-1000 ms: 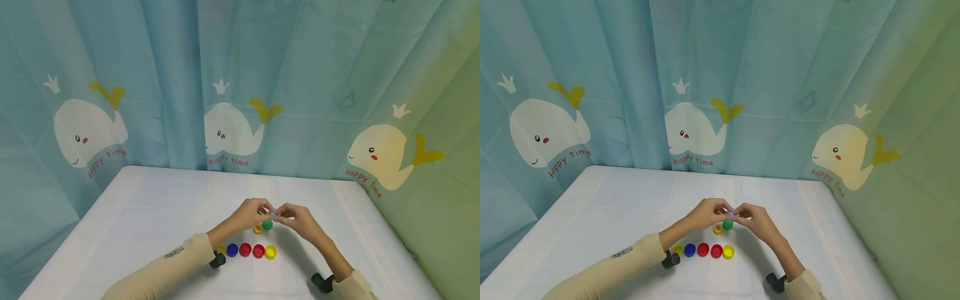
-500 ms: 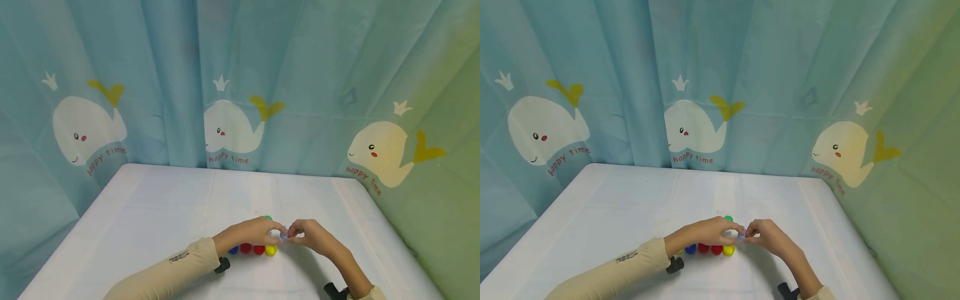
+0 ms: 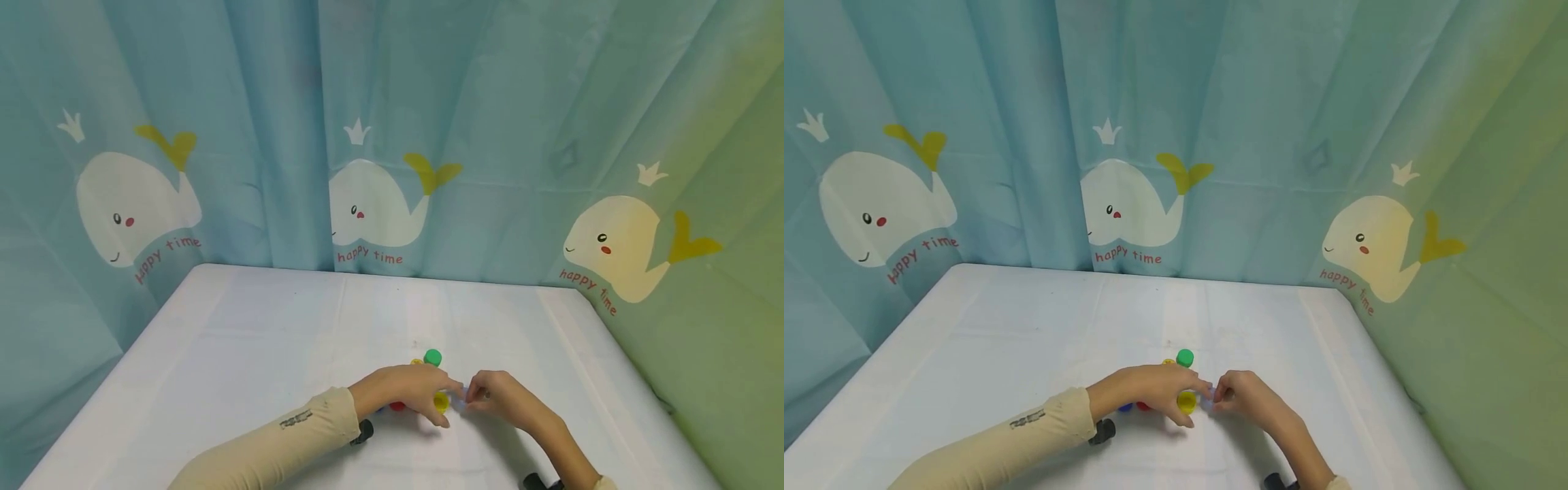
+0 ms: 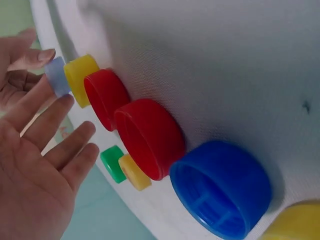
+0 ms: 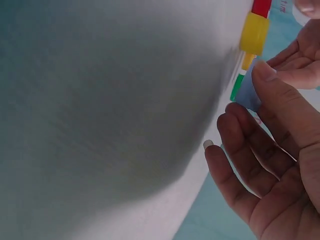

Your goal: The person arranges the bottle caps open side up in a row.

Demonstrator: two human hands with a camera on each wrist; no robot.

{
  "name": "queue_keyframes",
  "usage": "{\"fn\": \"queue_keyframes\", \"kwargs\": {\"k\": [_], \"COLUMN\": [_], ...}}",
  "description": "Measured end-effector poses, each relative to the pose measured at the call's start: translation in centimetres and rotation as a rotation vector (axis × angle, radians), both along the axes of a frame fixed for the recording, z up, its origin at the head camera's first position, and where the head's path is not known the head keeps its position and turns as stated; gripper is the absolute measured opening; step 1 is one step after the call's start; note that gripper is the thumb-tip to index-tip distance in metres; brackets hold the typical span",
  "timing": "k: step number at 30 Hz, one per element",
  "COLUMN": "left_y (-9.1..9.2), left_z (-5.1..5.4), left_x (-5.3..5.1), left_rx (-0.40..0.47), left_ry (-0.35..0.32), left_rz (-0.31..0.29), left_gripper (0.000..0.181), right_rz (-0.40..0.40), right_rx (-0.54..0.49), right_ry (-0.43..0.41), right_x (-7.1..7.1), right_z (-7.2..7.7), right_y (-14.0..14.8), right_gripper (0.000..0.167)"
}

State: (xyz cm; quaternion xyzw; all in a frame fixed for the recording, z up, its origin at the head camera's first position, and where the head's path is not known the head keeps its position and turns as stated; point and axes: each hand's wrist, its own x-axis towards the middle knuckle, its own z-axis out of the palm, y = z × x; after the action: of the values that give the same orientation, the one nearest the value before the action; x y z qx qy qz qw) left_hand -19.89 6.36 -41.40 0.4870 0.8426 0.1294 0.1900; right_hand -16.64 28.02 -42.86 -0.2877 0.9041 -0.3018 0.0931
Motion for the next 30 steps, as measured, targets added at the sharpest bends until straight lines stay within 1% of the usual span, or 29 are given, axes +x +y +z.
{"fn": "queue_keyframes", "kwargs": {"k": [2,5,8,11,15,17,19,22,24,26,28,30], "left_y": [0.1,0.1,0.2,0.2,0.3,0.1,-0.1,-0.6,-1.0,-1.3,-1.6,-1.7], "left_z": [-0.1,-0.1,0.0,0.0,-0.1,-0.2,-0.1,0.0,0.1,0.2,0.3,0.5], "left_x": [-0.1,-0.2,-0.3,-0.3,-0.3,-0.4,-0.6,-1.2,-1.6,-2.0,-2.5,-3.0], "left_rx": [-0.034,-0.075,-0.113,-0.132,-0.12,-0.117,-0.112,-0.085,-0.037,0.017,0.064,0.081], "left_ry": [-0.004,0.0,0.021,0.036,0.048,0.066,0.081,0.11,0.12,0.125,0.141,0.149], "left_rz": [-0.005,-0.029,-0.045,-0.051,-0.069,-0.08,-0.088,-0.092,-0.068,-0.005,0.077,0.18], "left_gripper": [0.055,0.054,0.052,0.051,0.051,0.051,0.051,0.052,0.051,0.047,0.043,0.039], "right_rz": [-0.005,-0.013,-0.015,-0.012,-0.006,-0.002,-0.001,0.002,0.002,-0.008,-0.029,-0.051], "right_rx": [-0.003,-0.007,0.008,0.038,0.078,0.091,0.097,0.072,0.059,0.05,0.054,0.054], "right_ry": [-0.022,-0.047,-0.041,-0.017,0.009,0.019,0.022,0.001,-0.011,-0.013,0.0,0.017], "right_x": [0.1,0.3,0.3,0.2,0.2,0.2,0.1,0.1,0.1,0.1,-0.1,-0.5], "right_z": [-0.1,-0.3,-0.3,-0.4,-0.3,-0.3,-0.2,-0.1,0.0,0.1,0.2,0.3], "right_y": [-0.1,-0.3,-0.5,-0.6,-0.6,-0.7,-0.7,-0.6,-0.6,-0.6,-0.6,-0.8], "right_gripper": [0.013,0.014,0.015,0.014,0.013,0.013,0.014,0.016,0.015,0.012,0.01,0.01]}}
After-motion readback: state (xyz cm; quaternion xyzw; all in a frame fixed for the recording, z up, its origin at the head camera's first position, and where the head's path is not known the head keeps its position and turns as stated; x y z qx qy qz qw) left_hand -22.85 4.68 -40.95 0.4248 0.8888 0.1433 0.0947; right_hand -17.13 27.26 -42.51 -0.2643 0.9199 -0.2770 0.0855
